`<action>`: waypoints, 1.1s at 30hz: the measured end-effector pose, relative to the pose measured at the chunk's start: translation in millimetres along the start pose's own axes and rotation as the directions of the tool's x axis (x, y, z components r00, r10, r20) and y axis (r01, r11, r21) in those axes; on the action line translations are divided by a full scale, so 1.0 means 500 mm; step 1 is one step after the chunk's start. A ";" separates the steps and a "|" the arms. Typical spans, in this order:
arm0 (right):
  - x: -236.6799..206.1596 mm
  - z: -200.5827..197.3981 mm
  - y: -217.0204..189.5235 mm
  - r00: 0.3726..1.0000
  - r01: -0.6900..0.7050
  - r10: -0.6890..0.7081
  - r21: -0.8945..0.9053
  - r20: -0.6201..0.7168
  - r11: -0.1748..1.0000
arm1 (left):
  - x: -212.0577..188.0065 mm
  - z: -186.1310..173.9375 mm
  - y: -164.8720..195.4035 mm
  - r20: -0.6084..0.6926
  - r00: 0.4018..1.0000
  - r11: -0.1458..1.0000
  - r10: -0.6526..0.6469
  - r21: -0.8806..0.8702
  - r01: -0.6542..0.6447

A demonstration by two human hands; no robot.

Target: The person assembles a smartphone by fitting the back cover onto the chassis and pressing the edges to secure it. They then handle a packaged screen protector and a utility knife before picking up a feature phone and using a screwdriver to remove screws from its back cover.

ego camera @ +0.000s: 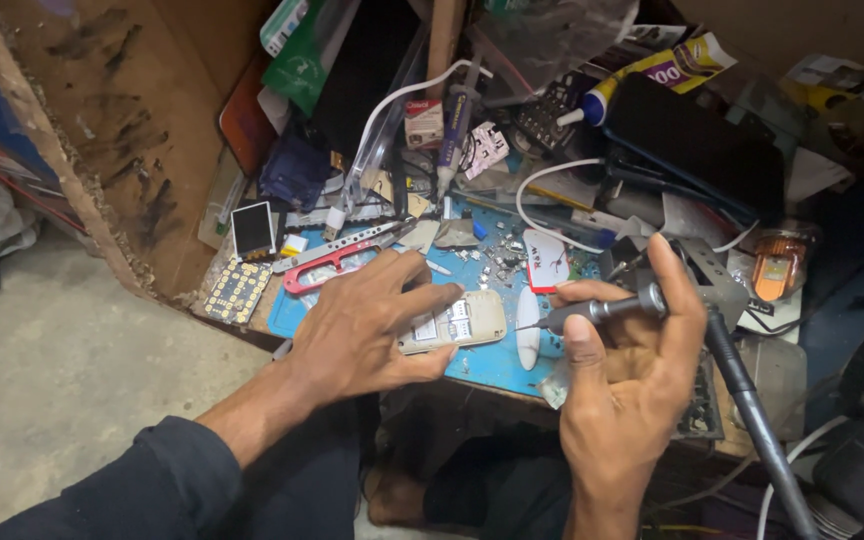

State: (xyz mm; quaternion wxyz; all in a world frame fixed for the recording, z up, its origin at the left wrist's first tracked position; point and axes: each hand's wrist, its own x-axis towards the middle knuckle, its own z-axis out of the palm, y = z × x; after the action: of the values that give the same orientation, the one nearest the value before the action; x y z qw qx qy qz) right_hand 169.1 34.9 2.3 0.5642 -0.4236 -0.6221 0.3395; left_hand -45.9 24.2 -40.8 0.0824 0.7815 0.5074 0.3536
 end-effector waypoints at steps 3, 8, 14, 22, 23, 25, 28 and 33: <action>0.000 0.001 -0.002 1.000 0.006 -0.005 0.047 -0.009 0.999 | 0.000 0.001 0.000 0.000 1.000 1.000 0.002 -0.001 -0.002; 0.000 0.000 -0.003 0.999 -0.024 0.024 0.021 0.025 0.999 | 0.000 0.000 0.000 0.007 1.000 1.000 0.000 0.002 0.000; 0.006 -0.003 -0.005 0.987 -0.127 0.128 -0.018 0.102 0.992 | 0.000 -0.004 0.006 -0.046 0.998 0.999 0.047 -0.012 -0.048; 0.007 -0.002 0.012 0.960 -0.197 0.195 -0.008 0.201 0.980 | 0.002 -0.008 0.009 -0.038 0.998 0.999 0.049 -0.007 -0.049; 0.007 -0.002 0.014 0.958 -0.200 0.199 -0.014 0.205 0.980 | 0.001 -0.008 0.009 -0.038 0.998 0.999 0.048 -0.009 -0.048; 0.007 -0.001 0.019 0.956 -0.204 0.204 -0.023 0.210 0.979 | 0.002 -0.008 0.008 -0.030 0.999 0.999 0.043 -0.012 -0.044; 0.006 -0.003 0.022 0.960 -0.177 0.186 -0.059 0.207 0.982 | 0.002 -0.008 0.008 -0.025 0.999 0.999 0.038 -0.013 -0.038; 0.008 -0.002 0.017 0.959 -0.213 0.222 -0.073 0.177 0.974 | 0.002 -0.007 0.007 -0.027 0.999 0.999 0.039 -0.014 -0.039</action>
State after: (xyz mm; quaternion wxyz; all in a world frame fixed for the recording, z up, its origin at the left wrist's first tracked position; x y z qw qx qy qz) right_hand 171.2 42.1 -3.7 0.4520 -0.4711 -0.6301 0.4205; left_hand -45.4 22.4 -36.0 0.0745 0.7858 0.4905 0.3692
